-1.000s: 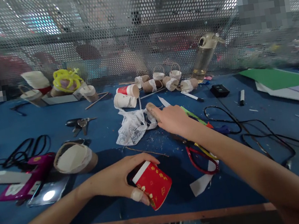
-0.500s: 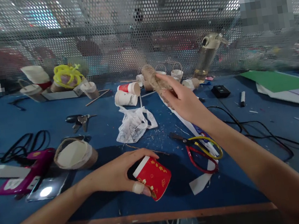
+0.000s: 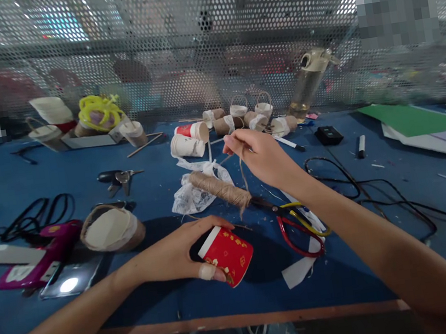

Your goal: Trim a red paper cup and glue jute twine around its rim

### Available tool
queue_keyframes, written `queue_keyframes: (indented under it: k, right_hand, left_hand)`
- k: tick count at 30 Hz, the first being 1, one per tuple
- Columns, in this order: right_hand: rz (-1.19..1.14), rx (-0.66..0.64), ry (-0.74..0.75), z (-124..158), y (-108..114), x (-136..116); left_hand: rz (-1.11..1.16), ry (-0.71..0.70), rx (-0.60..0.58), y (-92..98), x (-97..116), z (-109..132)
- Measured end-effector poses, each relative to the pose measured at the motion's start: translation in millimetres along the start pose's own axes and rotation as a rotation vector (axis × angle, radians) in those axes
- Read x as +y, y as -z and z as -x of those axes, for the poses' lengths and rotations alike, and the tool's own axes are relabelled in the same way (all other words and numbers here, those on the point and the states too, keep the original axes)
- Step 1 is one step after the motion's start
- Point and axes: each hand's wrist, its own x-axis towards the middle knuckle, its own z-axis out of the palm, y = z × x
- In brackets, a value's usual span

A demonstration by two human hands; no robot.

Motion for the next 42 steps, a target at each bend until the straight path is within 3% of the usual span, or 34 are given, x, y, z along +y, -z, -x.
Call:
queue_keyframes:
  k: [6, 13, 16, 18, 23, 25, 28, 32, 36, 42]
  right_hand:
    - [-0.253, -0.058, -0.009, 7.7, 13.5, -34.2]
    - [-0.252, 0.055, -0.009, 37.4, 33.1, -70.6]
    - [-0.271, 0.001, -0.098, 57.5, 34.2, -66.7]
    - [-0.307, -0.136, -0.205, 70.7, 29.2, -57.6]
    - [-0.424, -0.3, -0.397, 97.9, 5.4, -33.1]
    - [-0.465, -0.32, -0.419, 105.5, -4.3, -27.8]
    - [-0.416, -0.414, -0.34, 113.2, -17.0, -24.0]
    - [-0.475, -0.391, -0.347, 119.2, -28.2, -19.9]
    - [-0.502, -0.267, -0.381, 121.2, -28.9, -16.7]
    - [-0.325, -0.27, -0.195, 124.5, -14.1, -21.2]
  left_hand:
    - [0.024, 0.091, 0.067, -1.1, 1.2, -0.4]
    - [0.058, -0.065, 0.148, -3.6, -5.7, -1.5]
    - [0.158, 0.014, 0.159, -5.1, -5.8, -1.5]
    - [0.206, 0.053, 0.154, -5.2, -3.9, -1.6]
    - [0.111, -0.02, 0.195, -2.8, 1.9, -2.9]
    - [0.076, -0.052, 0.197, -2.2, 2.9, -3.3]
    - [0.112, -0.037, 0.191, -2.3, 3.5, -2.8]
    - [0.196, 0.015, 0.17, -2.2, 4.5, -0.7]
    - [0.244, 0.107, 0.182, -2.3, 4.8, 0.6]
    - [-0.048, 0.067, 0.208, -4.2, 2.6, -1.8]
